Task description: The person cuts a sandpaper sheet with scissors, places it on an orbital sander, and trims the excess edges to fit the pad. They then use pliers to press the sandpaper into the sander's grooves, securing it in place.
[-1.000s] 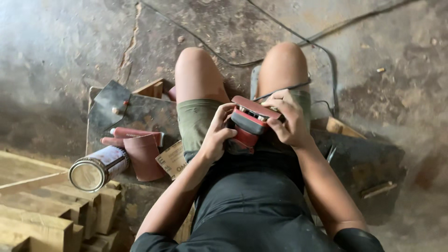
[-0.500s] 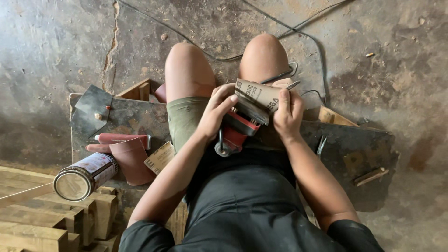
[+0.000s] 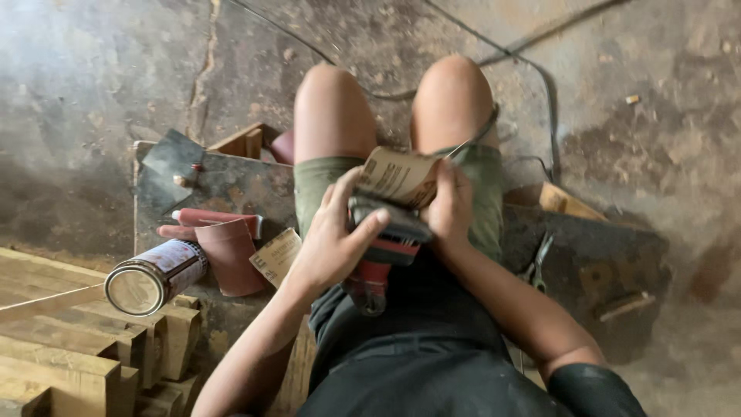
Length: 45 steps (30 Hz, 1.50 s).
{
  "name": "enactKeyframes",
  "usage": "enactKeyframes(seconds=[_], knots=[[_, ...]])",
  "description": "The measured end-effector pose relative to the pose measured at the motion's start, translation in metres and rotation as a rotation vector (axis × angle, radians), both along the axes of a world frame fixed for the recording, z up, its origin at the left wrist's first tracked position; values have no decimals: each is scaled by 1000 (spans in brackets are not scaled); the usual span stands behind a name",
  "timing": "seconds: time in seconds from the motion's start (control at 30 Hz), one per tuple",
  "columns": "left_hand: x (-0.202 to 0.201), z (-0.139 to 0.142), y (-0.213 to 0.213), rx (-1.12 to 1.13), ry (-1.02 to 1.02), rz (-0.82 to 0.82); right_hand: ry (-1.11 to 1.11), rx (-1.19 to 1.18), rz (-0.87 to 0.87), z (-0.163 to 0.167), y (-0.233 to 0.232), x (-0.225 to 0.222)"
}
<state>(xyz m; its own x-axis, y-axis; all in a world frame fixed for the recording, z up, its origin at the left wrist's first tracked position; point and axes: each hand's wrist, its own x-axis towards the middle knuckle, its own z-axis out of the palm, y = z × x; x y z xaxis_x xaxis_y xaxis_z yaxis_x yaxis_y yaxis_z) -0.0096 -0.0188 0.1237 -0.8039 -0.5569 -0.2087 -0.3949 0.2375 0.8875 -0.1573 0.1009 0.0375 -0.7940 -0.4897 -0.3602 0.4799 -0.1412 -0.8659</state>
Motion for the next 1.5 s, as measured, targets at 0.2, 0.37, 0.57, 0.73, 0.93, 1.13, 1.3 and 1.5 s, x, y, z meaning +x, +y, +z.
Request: enactKeyframes(seconds=[0.2,0.37,0.57,0.73,0.93,1.13,1.3,1.5], knots=[[4,-7,-20,-35,-110,-36,-26,-94,124,-30,10,-2],[-3,-19,-59,-125,-89,-290,354,143,199,-12,22,-11],[-33,-53,-90,115,9,-437,921,155,426,21,15,-14],[-76,-83,-72,347,411,-607,1047,288,389,38,27,-30],[-107,-98,-55,253,41,-537,1009,717,204,33,59,-59],[-101,-103,-52,204,-21,-406,1209,754,412,19,106,-45],[-71,-90,-51,292,-131,-380,667,725,397,17,136,-51],[-51,-80,-52,394,-20,-293,271,474,379,17,141,-59]])
